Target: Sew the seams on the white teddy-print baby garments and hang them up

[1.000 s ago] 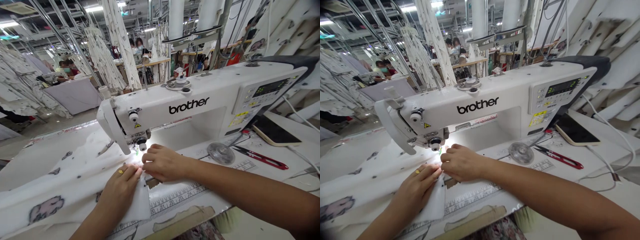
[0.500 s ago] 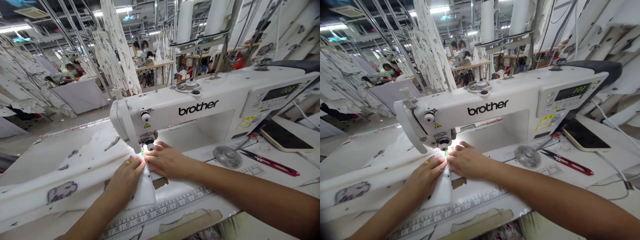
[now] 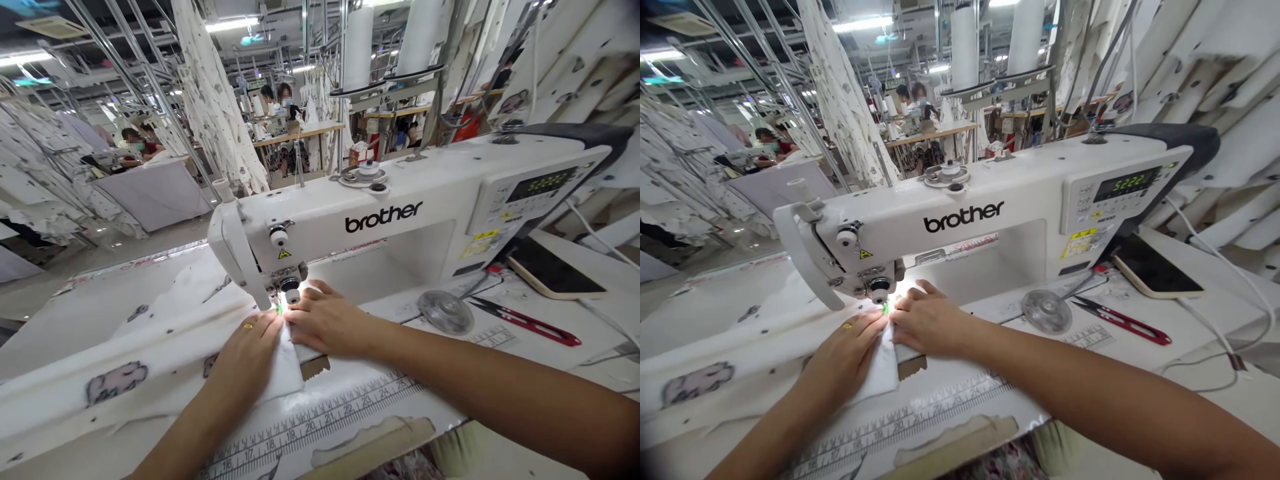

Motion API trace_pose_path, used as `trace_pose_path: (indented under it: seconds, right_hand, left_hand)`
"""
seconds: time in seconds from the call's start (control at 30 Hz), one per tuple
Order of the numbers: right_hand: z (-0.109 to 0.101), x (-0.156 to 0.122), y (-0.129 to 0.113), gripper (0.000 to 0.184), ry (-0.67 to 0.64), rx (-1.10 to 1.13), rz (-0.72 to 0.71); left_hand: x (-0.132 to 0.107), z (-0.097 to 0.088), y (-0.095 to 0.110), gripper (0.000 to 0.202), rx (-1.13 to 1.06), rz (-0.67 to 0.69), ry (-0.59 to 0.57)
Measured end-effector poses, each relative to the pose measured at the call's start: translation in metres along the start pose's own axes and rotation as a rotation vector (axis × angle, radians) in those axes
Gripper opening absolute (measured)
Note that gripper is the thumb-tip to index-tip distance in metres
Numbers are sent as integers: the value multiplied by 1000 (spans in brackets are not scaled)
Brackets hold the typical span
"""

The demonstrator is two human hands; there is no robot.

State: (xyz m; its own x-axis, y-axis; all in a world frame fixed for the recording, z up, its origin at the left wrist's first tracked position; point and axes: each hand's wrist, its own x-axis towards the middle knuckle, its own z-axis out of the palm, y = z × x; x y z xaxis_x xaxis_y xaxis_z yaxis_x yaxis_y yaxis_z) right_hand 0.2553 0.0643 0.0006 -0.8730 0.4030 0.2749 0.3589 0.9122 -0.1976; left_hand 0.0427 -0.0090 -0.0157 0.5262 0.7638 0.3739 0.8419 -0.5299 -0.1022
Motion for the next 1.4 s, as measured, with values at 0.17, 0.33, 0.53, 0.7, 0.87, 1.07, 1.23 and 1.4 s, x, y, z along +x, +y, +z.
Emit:
trace_pose_path:
  seconds: [0.17, 0.33, 0.53, 0.7, 0.87, 1.07, 1.23, 1.4]
  right_hand:
    - [0, 0, 1, 28, 5, -29, 35]
    - [-1, -4, 1, 21, 78, -31, -129]
    - [-5, -8, -5, 18, 51, 3, -413]
    - [-3, -10, -8, 22, -7, 25, -556]
    - [3, -12, -9, 27, 5, 47, -582]
    - [2, -11, -9, 21, -13, 24, -489]
    - [-2, -11, -8, 23, -11, 9, -468]
    - [-2, -10, -8, 21, -1, 20, -443]
  left_hand:
    - [3, -1, 0, 40, 41, -24, -70]
    - [-8, -13, 1, 59, 15, -23, -135]
    - [-30, -31, 4, 50, 133, 12, 21]
    - [-23, -38, 14, 33, 43, 28, 80]
    - [-12, -25, 25, 25, -34, 8, -11]
    - [-8, -25, 19, 31, -51, -45, -162]
    - [-18, -34, 10, 70, -163, -40, -240]
    - [-20, -31, 6, 58, -148, -41, -185]
